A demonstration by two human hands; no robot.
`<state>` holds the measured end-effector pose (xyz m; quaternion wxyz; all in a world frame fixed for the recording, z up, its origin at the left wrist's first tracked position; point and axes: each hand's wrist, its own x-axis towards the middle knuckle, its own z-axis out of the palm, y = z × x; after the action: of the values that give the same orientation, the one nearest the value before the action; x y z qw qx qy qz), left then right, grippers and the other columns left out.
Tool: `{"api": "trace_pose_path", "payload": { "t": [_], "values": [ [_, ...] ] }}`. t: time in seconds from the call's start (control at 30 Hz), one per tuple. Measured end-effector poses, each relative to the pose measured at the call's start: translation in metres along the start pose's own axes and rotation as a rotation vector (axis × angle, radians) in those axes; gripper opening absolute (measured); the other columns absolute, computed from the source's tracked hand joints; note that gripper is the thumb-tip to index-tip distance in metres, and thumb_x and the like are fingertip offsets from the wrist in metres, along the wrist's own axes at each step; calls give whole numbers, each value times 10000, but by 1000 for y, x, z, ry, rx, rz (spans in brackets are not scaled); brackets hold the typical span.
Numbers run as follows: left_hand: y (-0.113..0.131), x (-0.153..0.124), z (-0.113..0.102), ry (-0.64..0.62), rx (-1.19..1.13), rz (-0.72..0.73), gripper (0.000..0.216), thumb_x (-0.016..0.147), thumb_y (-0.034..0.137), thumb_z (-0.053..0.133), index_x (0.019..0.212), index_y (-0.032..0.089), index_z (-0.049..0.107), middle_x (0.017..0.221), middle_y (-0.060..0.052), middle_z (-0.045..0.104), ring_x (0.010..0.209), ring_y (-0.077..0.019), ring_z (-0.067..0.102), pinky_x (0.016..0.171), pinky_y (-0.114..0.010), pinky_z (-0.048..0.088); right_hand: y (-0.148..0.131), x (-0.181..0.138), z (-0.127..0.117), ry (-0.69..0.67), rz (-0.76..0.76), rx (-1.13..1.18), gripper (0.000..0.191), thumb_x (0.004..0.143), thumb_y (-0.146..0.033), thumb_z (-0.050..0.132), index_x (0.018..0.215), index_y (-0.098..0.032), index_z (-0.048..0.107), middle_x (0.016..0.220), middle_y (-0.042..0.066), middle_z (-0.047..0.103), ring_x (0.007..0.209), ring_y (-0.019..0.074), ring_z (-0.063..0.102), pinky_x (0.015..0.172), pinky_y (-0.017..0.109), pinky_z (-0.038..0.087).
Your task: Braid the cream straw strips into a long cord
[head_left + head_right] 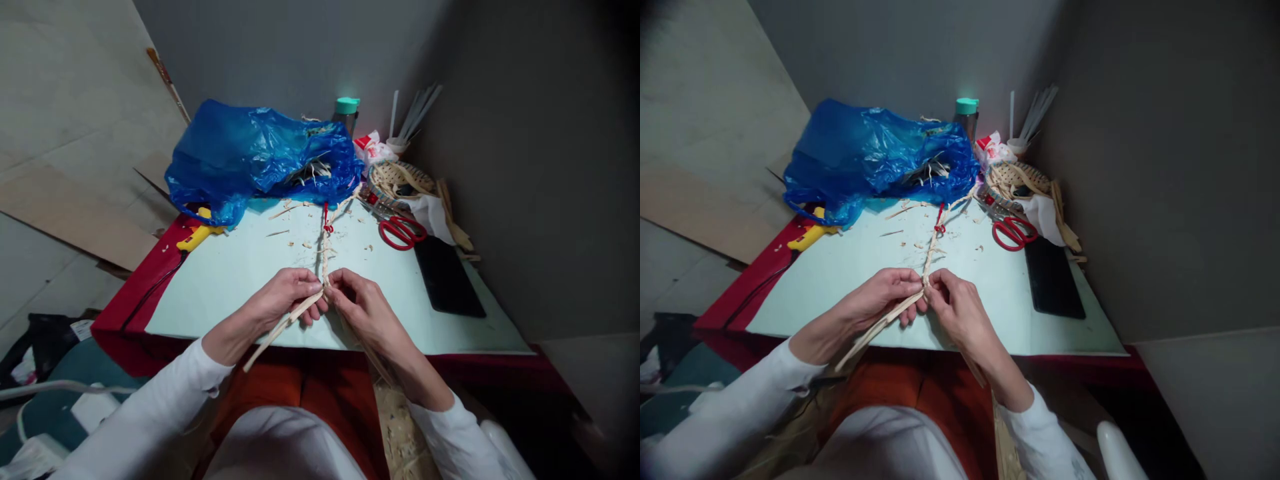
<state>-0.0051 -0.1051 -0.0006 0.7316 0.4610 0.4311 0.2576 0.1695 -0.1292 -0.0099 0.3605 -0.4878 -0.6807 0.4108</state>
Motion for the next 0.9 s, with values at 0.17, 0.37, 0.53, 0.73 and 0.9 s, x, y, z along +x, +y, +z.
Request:
{"api": "trace_pose_path", "payload": {
  "t": [0.17, 0.37, 0.53, 0.73, 0.9],
  "values": [
    [4, 10, -6, -25, -8, -42, 158, 716, 196, 704, 794, 104, 602, 656, -76, 683, 495, -120, 618, 486, -220, 507, 3, -1, -1, 57, -24, -82, 137, 901, -262, 537, 862, -173, 633, 791, 18, 638, 741, 157, 551, 699, 271, 399],
    [8, 9, -1, -3, 51, -74, 117, 697, 183, 695, 714, 87, 630, 569, -56, 654, 441, -98, 578, 433, -189, 466, 12, -10, 2, 157, -91, -195, 177, 897, -250, 584, 993, -175, 713, 845, 58, 676, 816, 197, 571, 746, 307, 423],
    [9, 5, 8, 78, 80, -75, 88, 697, 157, 657, 659, 119, 588, 517, -8, 609, 379, -48, 495, 363, -137, 376, 12, -14, 0, 119, -86, -179, 200, 904, -229, 575, 1037, -193, 721, 847, 47, 676, 815, 187, 572, 747, 303, 426],
    [8, 1, 16, 155, 189, -11, 97, 686, 138, 621, 637, 151, 538, 471, 43, 546, 362, -30, 442, 334, -115, 311, -2, -15, -12, -39, 13, -199, 202, 928, -284, 513, 942, -176, 683, 853, 24, 682, 747, 149, 587, 701, 266, 406],
    [3, 0, 18, 182, 333, 39, 94, 697, 130, 569, 633, 168, 513, 467, 49, 537, 358, -43, 444, 324, -124, 299, -5, -16, -17, -49, 48, -330, 166, 900, -267, 510, 799, -169, 598, 690, -4, 619, 617, 125, 523, 606, 246, 352]
  ]
}}
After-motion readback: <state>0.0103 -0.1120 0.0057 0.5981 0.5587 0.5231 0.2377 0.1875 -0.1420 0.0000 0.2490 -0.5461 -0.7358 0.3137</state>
